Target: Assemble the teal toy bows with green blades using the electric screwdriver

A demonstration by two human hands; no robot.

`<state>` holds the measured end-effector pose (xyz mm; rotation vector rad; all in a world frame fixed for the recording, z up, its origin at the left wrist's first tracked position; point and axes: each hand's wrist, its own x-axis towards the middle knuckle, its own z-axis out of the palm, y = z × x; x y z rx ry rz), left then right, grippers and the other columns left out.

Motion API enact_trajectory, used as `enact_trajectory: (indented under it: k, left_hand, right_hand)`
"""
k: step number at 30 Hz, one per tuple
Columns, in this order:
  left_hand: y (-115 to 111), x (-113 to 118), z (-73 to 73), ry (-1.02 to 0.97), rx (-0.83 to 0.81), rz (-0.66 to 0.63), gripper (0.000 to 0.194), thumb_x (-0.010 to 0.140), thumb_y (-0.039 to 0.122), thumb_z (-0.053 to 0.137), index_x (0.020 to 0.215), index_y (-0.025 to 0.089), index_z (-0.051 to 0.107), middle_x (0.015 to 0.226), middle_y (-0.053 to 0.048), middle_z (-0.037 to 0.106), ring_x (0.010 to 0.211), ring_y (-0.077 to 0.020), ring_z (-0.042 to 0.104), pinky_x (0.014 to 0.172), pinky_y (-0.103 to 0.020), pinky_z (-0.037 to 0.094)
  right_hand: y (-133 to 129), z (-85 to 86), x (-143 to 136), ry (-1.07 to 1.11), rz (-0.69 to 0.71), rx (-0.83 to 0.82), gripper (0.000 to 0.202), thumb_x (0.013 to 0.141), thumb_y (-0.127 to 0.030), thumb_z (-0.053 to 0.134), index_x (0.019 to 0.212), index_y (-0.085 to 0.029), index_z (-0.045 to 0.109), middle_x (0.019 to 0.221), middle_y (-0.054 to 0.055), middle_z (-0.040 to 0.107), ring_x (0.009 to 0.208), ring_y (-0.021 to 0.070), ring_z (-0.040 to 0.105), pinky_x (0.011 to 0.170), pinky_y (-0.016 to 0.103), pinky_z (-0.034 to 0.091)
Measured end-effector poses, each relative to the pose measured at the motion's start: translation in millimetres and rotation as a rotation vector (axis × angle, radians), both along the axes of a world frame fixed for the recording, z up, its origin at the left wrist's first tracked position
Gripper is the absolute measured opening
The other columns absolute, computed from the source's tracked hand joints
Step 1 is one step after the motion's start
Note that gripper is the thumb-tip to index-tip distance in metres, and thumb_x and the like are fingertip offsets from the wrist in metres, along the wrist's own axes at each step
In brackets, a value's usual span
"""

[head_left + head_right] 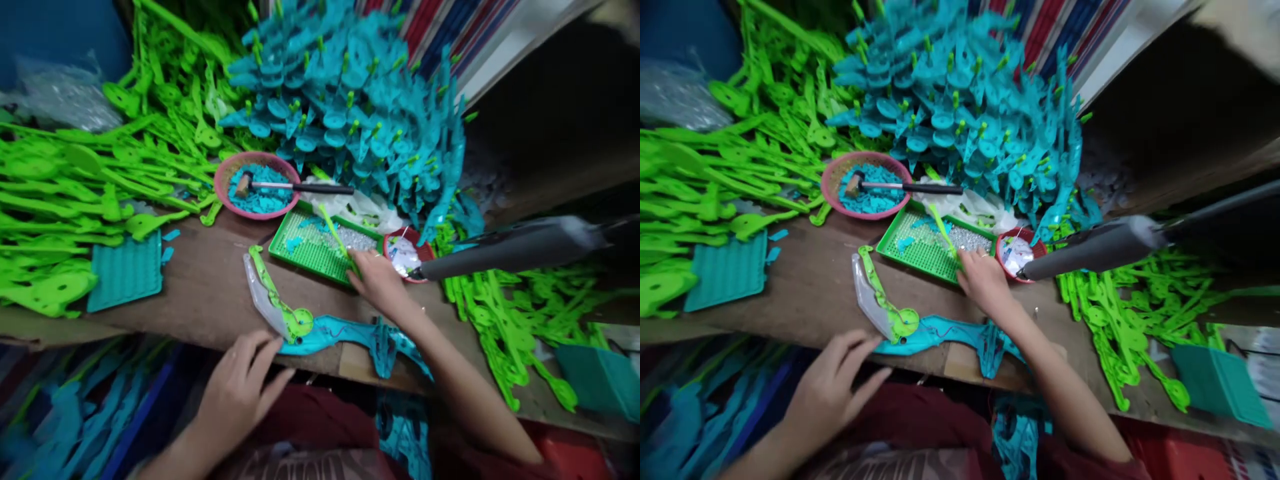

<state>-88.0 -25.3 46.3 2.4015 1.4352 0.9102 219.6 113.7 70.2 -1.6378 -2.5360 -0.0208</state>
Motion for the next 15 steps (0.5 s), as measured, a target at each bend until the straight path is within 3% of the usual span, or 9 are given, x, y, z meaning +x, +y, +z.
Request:
enact_trajectory:
  k: [2, 4, 8, 12, 15]
  left_hand:
    - [-9, 6, 0.4, -0.129, -0.021, 0.014, 0.034, 0.091, 0.029, 0.066, 0.124, 0.024, 0.062, 0.107, -0.011, 0.067, 0.093, -0.0259, 0.069, 0.077, -0.038, 0.061]
    - [-3, 12, 4.0, -0.361, -0.138, 0.040, 0.033, 0.092, 0.032, 0.063, 0.125, 0.029, 0.062, 0.104, -0.009, 0.069, 0.087, -0.0232, 0.071, 0.071, -0.034, 0.062]
    - [34, 21, 26.0, -0.747, -0.549, 0.081, 0.033, 0.097, 0.049, 0.051, 0.115, 0.027, 0.066, 0.084, -0.005, 0.071, 0.068, -0.0200, 0.068, 0.059, -0.031, 0.059]
    - [67, 17, 44.5, -0.787, -0.739, 0.153, 0.048, 0.091, 0.066, 0.049, 0.081, 0.021, 0.064, 0.060, -0.001, 0.062, 0.052, -0.0165, 0.059, 0.048, -0.027, 0.050]
    - [80, 16, 47.1, -0.772, -0.859, 0.105, 0.046, 0.088, 0.065, 0.052, 0.074, 0.022, 0.058, 0.045, 0.005, 0.046, 0.038, -0.0123, 0.045, 0.039, -0.023, 0.037]
  right_hand:
    - [-6, 6.0, -13, 0.037, 0.007, 0.105, 0.031, 0.096, -0.017, 0.048, 0.121, -0.008, 0.062, 0.093, 0.015, 0.069, 0.089, 0.0279, 0.060, 0.075, 0.041, 0.052]
    - [-26, 19.2, -36, 0.102, 0.046, 0.248, 0.031, 0.096, -0.015, 0.047, 0.122, -0.008, 0.062, 0.088, 0.012, 0.068, 0.085, 0.0252, 0.058, 0.075, 0.039, 0.050]
    - [-78, 48.9, -91, 0.078, 0.358, 0.399, 0.033, 0.096, -0.013, 0.050, 0.127, -0.005, 0.061, 0.082, 0.009, 0.068, 0.080, 0.0227, 0.056, 0.070, 0.038, 0.046]
    - [-102, 68.1, -106, 0.190, 0.486, 0.211, 0.043, 0.099, -0.037, 0.057, 0.128, -0.006, 0.059, 0.104, 0.014, 0.071, 0.093, 0.0228, 0.059, 0.079, 0.037, 0.052]
    - [-102, 69.8, -96, 0.246, 0.544, 0.031, 0.038, 0.101, -0.036, 0.055, 0.128, -0.010, 0.059, 0.127, 0.016, 0.065, 0.112, 0.0234, 0.056, 0.092, 0.036, 0.055]
